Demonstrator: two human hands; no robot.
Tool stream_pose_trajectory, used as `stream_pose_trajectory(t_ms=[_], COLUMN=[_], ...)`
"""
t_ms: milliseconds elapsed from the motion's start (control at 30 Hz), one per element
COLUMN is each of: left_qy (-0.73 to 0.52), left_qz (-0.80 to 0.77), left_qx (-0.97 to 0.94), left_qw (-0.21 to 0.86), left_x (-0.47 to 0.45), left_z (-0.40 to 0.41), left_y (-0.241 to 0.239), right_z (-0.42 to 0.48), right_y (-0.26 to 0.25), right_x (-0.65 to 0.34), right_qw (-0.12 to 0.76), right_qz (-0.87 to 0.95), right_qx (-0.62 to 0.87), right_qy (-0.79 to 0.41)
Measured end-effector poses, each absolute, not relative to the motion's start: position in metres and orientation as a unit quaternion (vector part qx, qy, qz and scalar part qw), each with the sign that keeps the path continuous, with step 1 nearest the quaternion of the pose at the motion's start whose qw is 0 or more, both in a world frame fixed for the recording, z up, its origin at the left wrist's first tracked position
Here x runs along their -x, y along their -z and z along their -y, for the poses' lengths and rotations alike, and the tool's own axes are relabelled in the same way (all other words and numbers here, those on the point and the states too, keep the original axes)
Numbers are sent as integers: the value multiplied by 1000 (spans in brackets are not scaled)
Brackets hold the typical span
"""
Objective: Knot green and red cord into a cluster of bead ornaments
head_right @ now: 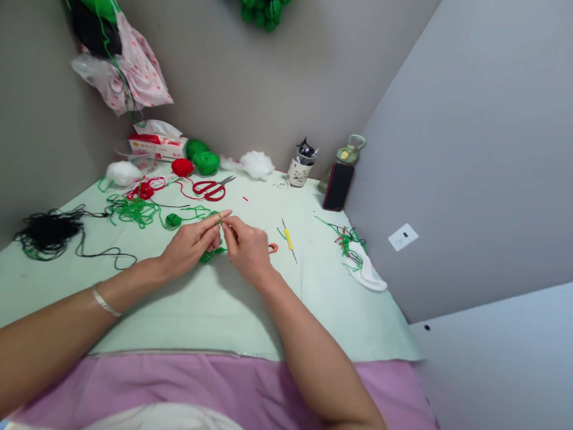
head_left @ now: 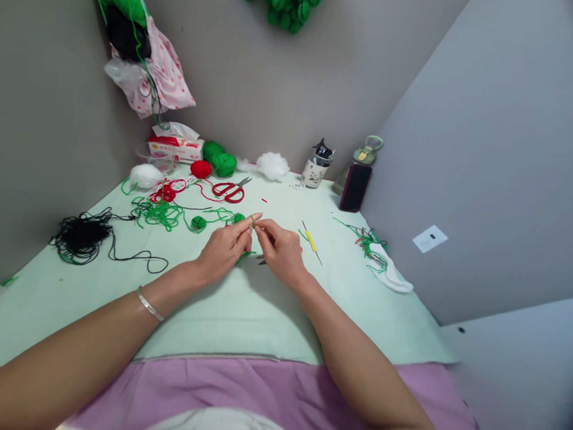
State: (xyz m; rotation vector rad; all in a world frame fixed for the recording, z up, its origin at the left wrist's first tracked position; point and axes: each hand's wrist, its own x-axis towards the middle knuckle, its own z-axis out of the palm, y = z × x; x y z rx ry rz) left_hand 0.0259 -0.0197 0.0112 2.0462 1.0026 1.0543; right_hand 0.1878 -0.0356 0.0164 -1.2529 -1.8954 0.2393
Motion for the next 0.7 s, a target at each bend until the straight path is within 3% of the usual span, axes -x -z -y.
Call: stream_pose_trajectory(t_ms=[433, 700], left_qy=[-396, -394], left_qz=[-385, -392], left_qx=[-772, -772], left_qw=[316, 307], left_x=[-27, -28], left_z=[20, 23], left_y=[-12, -15], right_z=[34, 34], right_y=[-14, -21], right_x=[-188, -189], right_qw=[420, 435], right_qz=[749, 729], right_qx=[503, 494], right_qy=[-97, -190])
